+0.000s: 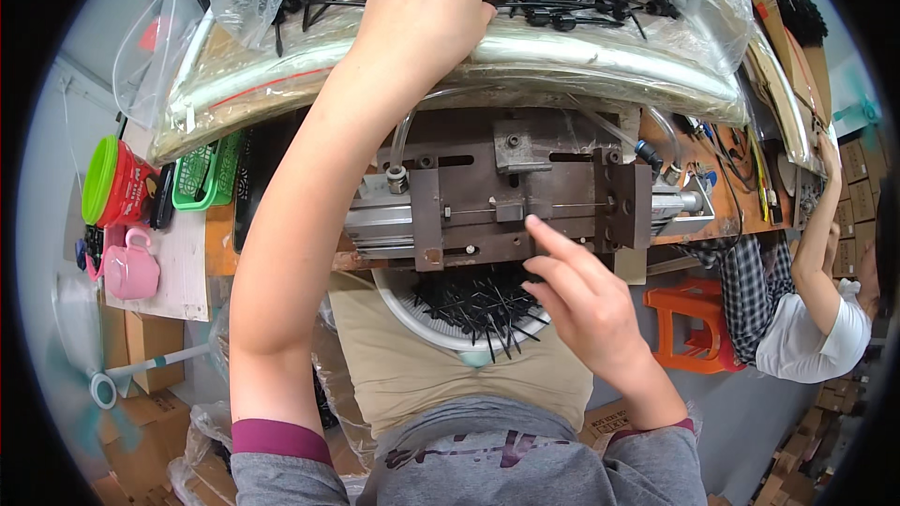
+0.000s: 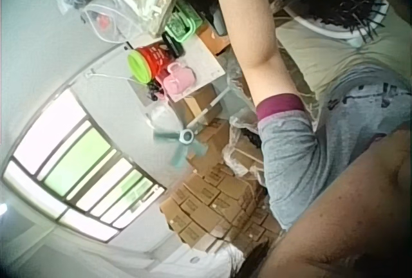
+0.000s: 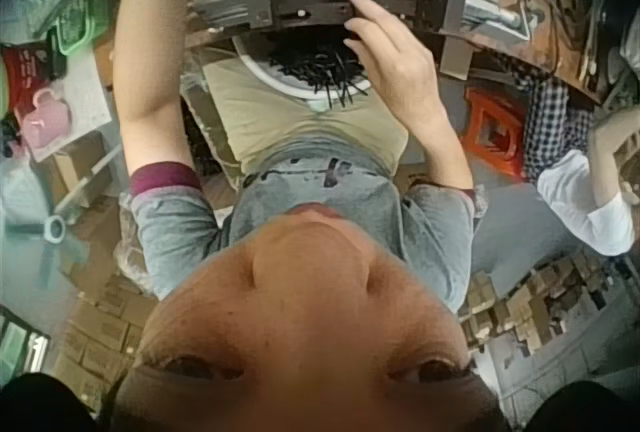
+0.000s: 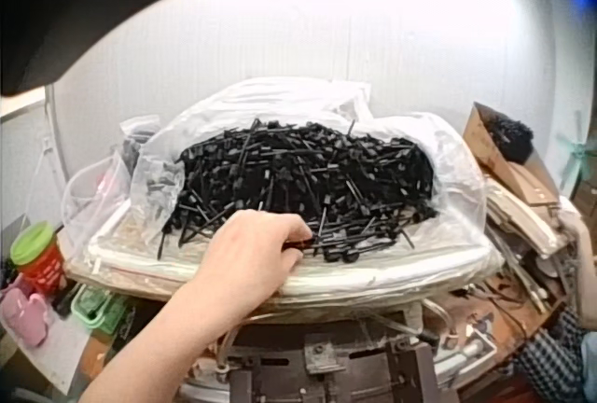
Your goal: The person is using a specialized pneumatic assembly jig to attach connectors or caps to small black cables.
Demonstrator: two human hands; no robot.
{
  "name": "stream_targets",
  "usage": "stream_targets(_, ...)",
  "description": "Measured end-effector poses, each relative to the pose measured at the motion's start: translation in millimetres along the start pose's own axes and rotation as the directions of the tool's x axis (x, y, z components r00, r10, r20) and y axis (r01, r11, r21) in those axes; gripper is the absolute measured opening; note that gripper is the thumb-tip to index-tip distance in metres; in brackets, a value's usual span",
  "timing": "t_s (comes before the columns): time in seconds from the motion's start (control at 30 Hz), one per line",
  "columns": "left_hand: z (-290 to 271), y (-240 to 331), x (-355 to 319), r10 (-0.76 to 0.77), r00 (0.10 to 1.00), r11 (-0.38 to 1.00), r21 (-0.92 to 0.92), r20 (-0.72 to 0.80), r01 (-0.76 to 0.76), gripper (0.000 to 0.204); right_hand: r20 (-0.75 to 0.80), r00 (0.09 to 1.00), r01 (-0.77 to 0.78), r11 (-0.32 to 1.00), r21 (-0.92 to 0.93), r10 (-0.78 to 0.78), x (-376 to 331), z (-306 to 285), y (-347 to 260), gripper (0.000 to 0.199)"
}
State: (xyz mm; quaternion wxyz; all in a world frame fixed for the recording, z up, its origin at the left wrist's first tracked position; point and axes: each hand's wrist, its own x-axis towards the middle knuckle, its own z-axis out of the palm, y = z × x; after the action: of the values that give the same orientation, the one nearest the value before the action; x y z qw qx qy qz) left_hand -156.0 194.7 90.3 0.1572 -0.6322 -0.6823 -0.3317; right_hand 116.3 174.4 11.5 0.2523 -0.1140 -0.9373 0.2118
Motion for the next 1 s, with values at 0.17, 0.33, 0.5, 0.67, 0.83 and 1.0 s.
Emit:
stream_targets(0.17,-12,8,-1,-0.020,1.000,0.998,-0.057,0.005,0.020,0.017,0.021,1.000,0.011,0.993,-0.114,-0.009,8,3,-1,0.025)
stream_targets(0.33,-34,24,-23,-0.081,0.993,0.963,-0.262,-0.089,0.055,0.021,0.076,0.997,0.006,0.982,-0.188,0.008,9,-1,-3,0.027)
stream_targets(0.5,-61,50,-68,-0.166,0.986,0.852,-0.508,-0.028,0.129,0.026,0.144,0.990,0.021,0.995,-0.096,-0.007,31,-27,-4,0.032)
stream_targets(0.67,-65,77,-113,-0.160,0.981,0.875,-0.444,0.106,0.191,0.030,-0.166,0.973,0.125,0.973,-0.193,-0.158,102,-54,27,0.028)
stream_targets(0.83,-43,104,-147,-0.124,0.983,0.893,-0.417,0.139,0.171,0.030,0.071,0.965,0.241,0.739,-0.629,-0.254,192,-79,52,0.030)
stream_targets(1.0,-12,116,-172,-0.108,0.986,0.941,-0.305,0.129,0.143,0.024,0.288,0.945,0.319,0.649,-0.691,-0.157,230,-76,74,0.035)
